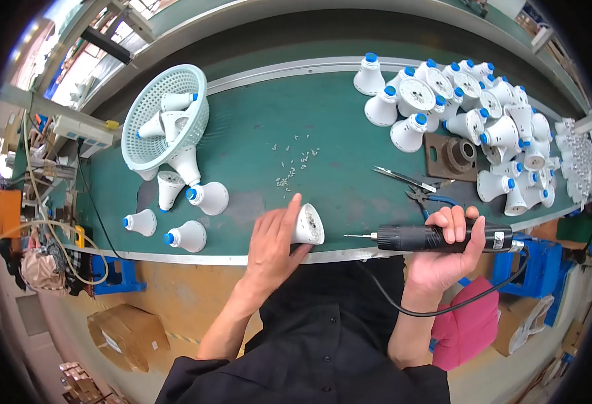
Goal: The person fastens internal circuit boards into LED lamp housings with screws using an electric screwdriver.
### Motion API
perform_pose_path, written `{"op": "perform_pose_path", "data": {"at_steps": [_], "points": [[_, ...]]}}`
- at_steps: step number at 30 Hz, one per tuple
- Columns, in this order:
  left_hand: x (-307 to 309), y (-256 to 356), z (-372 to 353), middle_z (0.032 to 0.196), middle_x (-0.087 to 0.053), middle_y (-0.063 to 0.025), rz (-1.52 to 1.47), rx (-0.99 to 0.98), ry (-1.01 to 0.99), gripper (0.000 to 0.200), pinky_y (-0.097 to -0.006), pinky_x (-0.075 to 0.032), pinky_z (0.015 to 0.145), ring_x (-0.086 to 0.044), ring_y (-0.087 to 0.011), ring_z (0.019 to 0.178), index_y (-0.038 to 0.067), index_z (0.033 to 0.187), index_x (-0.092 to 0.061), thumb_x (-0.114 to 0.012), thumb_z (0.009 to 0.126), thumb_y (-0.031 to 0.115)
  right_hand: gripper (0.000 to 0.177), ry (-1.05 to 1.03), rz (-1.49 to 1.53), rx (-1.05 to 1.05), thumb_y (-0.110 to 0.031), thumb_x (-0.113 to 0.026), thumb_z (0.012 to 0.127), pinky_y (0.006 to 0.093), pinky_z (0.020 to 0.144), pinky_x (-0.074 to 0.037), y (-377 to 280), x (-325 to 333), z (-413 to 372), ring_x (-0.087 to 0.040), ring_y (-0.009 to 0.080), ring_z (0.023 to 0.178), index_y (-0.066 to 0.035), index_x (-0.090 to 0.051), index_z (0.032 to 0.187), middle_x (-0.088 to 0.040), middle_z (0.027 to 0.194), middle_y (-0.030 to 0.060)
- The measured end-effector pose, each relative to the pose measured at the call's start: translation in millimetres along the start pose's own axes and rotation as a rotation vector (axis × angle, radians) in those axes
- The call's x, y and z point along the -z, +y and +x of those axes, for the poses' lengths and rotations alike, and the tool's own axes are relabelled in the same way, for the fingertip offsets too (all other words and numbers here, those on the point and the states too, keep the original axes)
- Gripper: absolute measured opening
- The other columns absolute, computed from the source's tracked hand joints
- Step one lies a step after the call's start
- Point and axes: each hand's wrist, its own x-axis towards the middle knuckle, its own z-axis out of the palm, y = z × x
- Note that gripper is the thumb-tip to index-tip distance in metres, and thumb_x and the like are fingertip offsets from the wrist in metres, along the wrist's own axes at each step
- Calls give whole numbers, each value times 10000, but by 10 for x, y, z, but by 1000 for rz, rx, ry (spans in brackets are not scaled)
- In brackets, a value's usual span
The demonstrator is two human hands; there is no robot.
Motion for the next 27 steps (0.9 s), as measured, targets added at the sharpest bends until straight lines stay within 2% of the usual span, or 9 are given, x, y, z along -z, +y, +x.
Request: {"op": "perform_pose_path", "data": {"at_steps": [1,4,5,8,9,15,18,24,27], "points": [[0,31,-10,1189,-643,-141,14,34,5,998,-404,-495,972,-620,-299,1090,2,1519,-365,-888,669,38,151,-14,-6,2,-174,-621,1001,258,752,-479,5,0,-1,-423,88,646,-55,-529,1015,-402,703,-18],[-56,105,-98,1076,-667,-107,-428,225,103,956,-351,-524,892,-656,-206,967,2,1521,-365,-854,700,-11,150,-43,-6,-20,-181,-617,1004,260,755,-479,-2,-36,-44,-422,85,641,-59,-530,1019,-397,700,-23],[-16,166,-113,1023,-675,-69,-525,262,93,888,-288,-528,843,-655,-125,906,8,1487,-411,-859,720,-7,151,-42,-1,-35,-188,-611,1007,258,751,-473,-6,-48,-65,-423,81,636,-64,-527,1028,-397,698,-27],[-29,230,-319,1016,-679,-47,-644,369,-11,825,-266,-524,857,-654,-104,929,22,1421,-468,-895,716,41,178,-71,-3,-71,-262,-602,1005,256,712,-418,-23,-70,-125,-406,71,623,-93,-552,1027,-422,686,-44],[-19,271,-364,999,-699,-46,-644,381,-16,700,-255,-536,831,-678,-112,902,29,1306,-541,-912,714,70,178,-90,-20,-82,-270,-589,1010,263,706,-415,-21,-73,-141,-408,72,618,-101,-547,1048,-426,686,-46],[-54,346,-502,993,-720,-83,-535,264,41,554,-282,-562,783,-721,-167,872,25,1181,-603,-895,711,41,165,-206,-194,-138,-263,-576,1008,285,685,-412,52,-73,-247,-422,84,613,-115,-548,1077,-446,698,-42],[-30,352,-512,1025,-726,-124,-534,235,23,570,-322,-576,776,-738,-258,899,28,1227,-572,-830,721,-27,155,-245,-257,-157,-244,-579,1001,285,683,-413,96,-70,-268,-424,86,613,-113,-539,1073,-446,695,-38],[-9,350,-502,1015,-722,-137,-488,197,12,537,-332,-582,764,-734,-287,894,23,1204,-589,-826,724,-25,143,-251,-299,-181,-231,-590,1002,273,709,-420,157,-82,-295,-419,74,624,-108,-533,1048,-430,691,-46],[-17,347,-489,1013,-721,-139,-472,171,27,531,-342,-585,764,-734,-297,893,20,1194,-596,-826,717,-24,152,-209,-335,-175,-238,-586,978,314,684,-420,167,-49,-292,-421,94,602,-125,-523,1059,-443,685,-30]]}}
